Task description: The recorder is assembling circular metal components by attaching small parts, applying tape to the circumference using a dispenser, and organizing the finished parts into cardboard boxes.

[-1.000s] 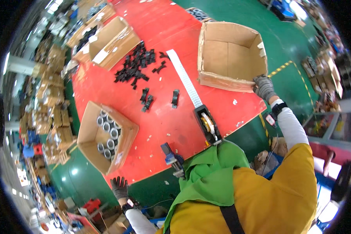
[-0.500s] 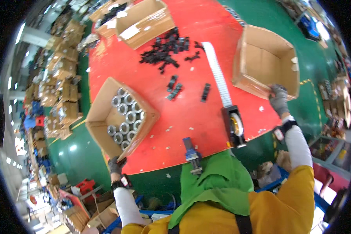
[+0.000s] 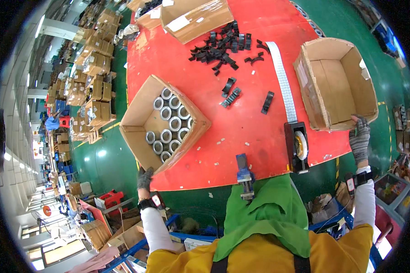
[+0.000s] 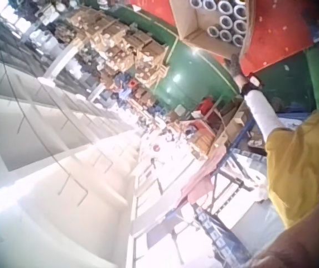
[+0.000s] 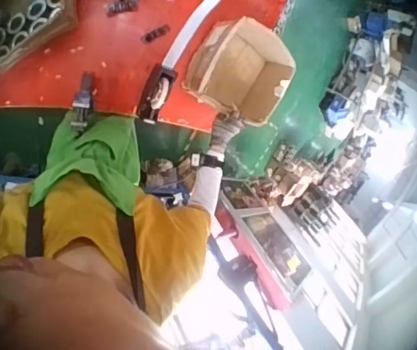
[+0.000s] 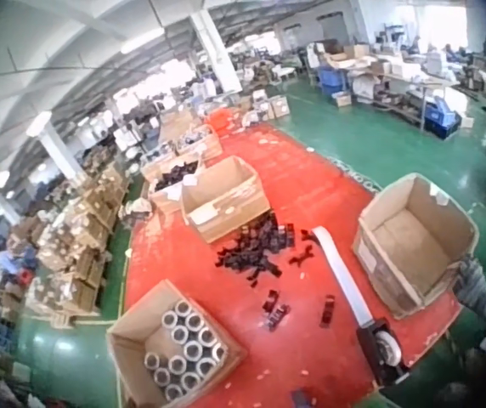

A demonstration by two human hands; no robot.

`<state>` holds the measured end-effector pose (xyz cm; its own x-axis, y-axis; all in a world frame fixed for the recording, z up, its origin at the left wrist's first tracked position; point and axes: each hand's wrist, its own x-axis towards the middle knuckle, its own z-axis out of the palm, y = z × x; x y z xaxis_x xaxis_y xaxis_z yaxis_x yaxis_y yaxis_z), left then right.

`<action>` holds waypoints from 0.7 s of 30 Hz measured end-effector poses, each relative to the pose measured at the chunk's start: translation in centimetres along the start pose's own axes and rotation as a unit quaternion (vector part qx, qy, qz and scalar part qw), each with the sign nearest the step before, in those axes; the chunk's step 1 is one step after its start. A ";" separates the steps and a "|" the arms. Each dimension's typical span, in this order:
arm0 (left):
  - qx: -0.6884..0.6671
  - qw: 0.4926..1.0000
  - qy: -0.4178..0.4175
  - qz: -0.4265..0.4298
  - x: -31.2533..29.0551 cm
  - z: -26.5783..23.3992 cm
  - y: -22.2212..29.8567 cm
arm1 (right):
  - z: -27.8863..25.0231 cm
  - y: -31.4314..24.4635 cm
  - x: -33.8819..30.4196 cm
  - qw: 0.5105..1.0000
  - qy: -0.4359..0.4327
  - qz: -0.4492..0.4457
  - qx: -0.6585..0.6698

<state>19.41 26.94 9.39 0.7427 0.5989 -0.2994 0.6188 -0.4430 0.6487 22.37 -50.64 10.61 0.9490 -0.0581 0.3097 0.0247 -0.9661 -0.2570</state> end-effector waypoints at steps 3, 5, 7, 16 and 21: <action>0.163 0.970 0.100 0.152 -0.2 -1.4 4.0 | 0.0 -5.8 1.4 0.997 0.020 -0.009 0.081; 0.172 0.965 0.105 0.169 0.5 -1.2 5.9 | 3.0 -6.9 1.0 0.853 -0.030 0.259 0.452; 0.206 0.951 0.045 0.228 2.0 0.2 5.8 | 5.2 -9.1 1.6 0.961 -0.063 0.083 0.255; 0.183 0.921 -0.036 0.343 0.1 6.5 5.6 | 5.7 -22.1 14.7 0.973 -0.128 -0.188 0.031; 0.201 0.918 0.043 0.338 -2.0 8.0 7.0 | 16.7 -25.0 25.2 0.967 -0.228 -0.115 -0.012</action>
<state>24.29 17.31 8.96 0.9797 0.1391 0.1444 0.0810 -0.9334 0.3496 50.94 -23.79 9.56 0.9592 0.2710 -0.0810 0.2499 -0.9461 -0.2061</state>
